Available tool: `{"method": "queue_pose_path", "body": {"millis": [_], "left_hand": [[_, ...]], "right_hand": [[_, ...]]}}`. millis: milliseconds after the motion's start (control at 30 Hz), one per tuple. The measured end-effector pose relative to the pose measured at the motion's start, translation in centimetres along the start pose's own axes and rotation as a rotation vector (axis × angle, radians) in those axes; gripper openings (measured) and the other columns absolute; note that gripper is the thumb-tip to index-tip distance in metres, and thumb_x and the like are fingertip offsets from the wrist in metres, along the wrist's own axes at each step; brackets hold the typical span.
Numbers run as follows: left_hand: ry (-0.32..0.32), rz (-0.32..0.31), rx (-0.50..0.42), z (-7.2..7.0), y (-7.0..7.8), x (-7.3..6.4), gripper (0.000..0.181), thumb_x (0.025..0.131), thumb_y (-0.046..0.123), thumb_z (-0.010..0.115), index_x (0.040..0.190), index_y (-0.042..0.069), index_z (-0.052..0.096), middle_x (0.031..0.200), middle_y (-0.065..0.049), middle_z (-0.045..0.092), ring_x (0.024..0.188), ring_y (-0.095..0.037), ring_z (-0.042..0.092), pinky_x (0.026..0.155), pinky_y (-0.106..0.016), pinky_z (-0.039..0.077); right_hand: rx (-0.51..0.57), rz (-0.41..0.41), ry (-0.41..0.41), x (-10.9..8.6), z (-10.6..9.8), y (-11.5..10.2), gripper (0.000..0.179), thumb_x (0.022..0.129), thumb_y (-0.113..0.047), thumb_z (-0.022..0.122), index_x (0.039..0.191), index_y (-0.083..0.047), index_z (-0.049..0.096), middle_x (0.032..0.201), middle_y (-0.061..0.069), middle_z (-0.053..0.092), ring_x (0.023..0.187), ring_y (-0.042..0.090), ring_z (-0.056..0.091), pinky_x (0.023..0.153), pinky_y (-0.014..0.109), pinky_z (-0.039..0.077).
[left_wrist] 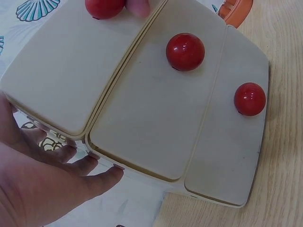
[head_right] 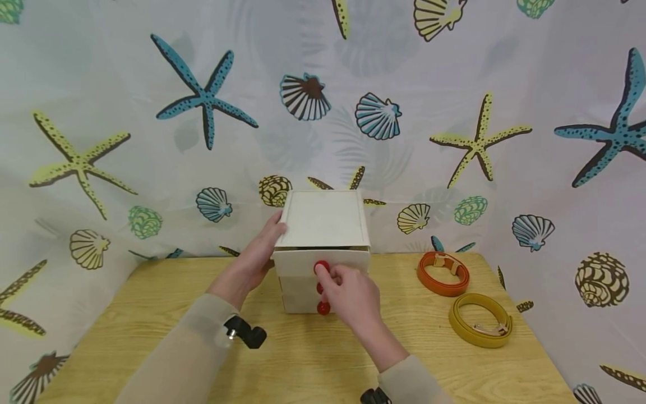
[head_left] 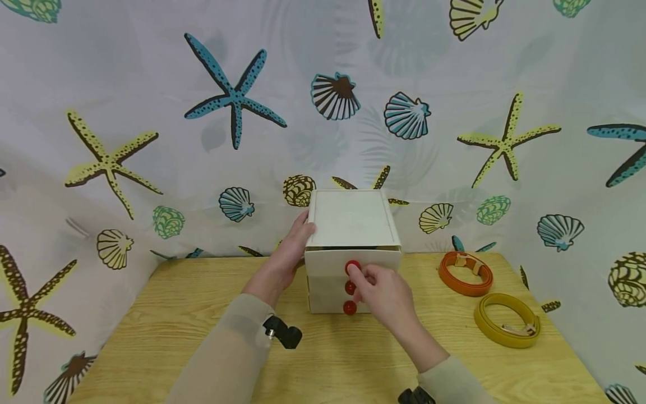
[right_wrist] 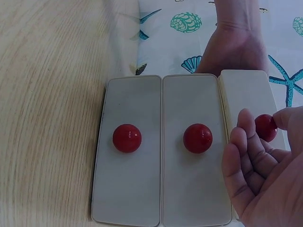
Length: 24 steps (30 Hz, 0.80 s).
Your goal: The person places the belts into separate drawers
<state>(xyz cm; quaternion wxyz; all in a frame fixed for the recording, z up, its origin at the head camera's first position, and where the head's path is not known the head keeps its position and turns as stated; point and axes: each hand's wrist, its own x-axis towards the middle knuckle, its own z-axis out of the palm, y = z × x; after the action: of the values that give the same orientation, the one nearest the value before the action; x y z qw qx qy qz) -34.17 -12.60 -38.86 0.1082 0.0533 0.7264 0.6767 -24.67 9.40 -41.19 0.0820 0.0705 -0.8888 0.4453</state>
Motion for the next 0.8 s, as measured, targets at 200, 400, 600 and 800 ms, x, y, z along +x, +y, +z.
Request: {"method": "queue_pose_path", "body": {"millis": [200, 400, 600, 800], "left_hand": [[-0.003, 0.007, -0.008, -0.1, -0.06, 0.08, 0.068, 0.114, 0.05, 0.042, 0.176, 0.046, 0.014, 0.183, 0.0, 0.011, 0.166, -0.032, 0.011, 0.128, -0.069, 0.016], [0.0, 0.003, 0.001, -0.16, -0.1, 0.18, 0.068, 0.115, 0.05, 0.041, 0.176, 0.046, 0.014, 0.184, 0.0, 0.01, 0.167, -0.034, 0.01, 0.128, -0.07, 0.014], [0.007, 0.0, -0.002, -0.15, -0.08, 0.3, 0.068, 0.115, 0.049, 0.042, 0.177, 0.045, 0.014, 0.184, -0.002, 0.012, 0.165, -0.036, 0.015, 0.128, -0.07, 0.016], [0.021, -0.008, -0.005, -0.08, 0.04, 0.32, 0.068, 0.114, 0.049, 0.043, 0.177, 0.044, 0.016, 0.183, -0.003, 0.014, 0.164, -0.04, 0.019, 0.128, -0.07, 0.017]], "right_hand": [[-0.007, -0.003, 0.01, 0.41, 0.0, 0.02, 0.051, 0.112, -0.054, 0.058, 0.082, -0.016, 0.075, 0.069, -0.004, 0.072, 0.06, 0.019, 0.054, 0.058, 0.037, 0.041], [-0.012, 0.007, 0.006, 0.63, 0.07, -0.05, 0.05, 0.112, -0.053, 0.059, 0.083, -0.016, 0.074, 0.067, -0.007, 0.07, 0.06, 0.018, 0.054, 0.058, 0.037, 0.041], [-0.006, 0.016, 0.008, 0.84, 0.12, -0.02, 0.05, 0.112, -0.053, 0.059, 0.082, -0.017, 0.073, 0.069, -0.003, 0.071, 0.062, 0.019, 0.056, 0.061, 0.037, 0.042], [-0.013, 0.018, 0.018, 1.02, 0.1, 0.03, 0.051, 0.112, -0.055, 0.059, 0.079, -0.018, 0.071, 0.067, -0.006, 0.069, 0.063, 0.019, 0.057, 0.06, 0.037, 0.042]]}}
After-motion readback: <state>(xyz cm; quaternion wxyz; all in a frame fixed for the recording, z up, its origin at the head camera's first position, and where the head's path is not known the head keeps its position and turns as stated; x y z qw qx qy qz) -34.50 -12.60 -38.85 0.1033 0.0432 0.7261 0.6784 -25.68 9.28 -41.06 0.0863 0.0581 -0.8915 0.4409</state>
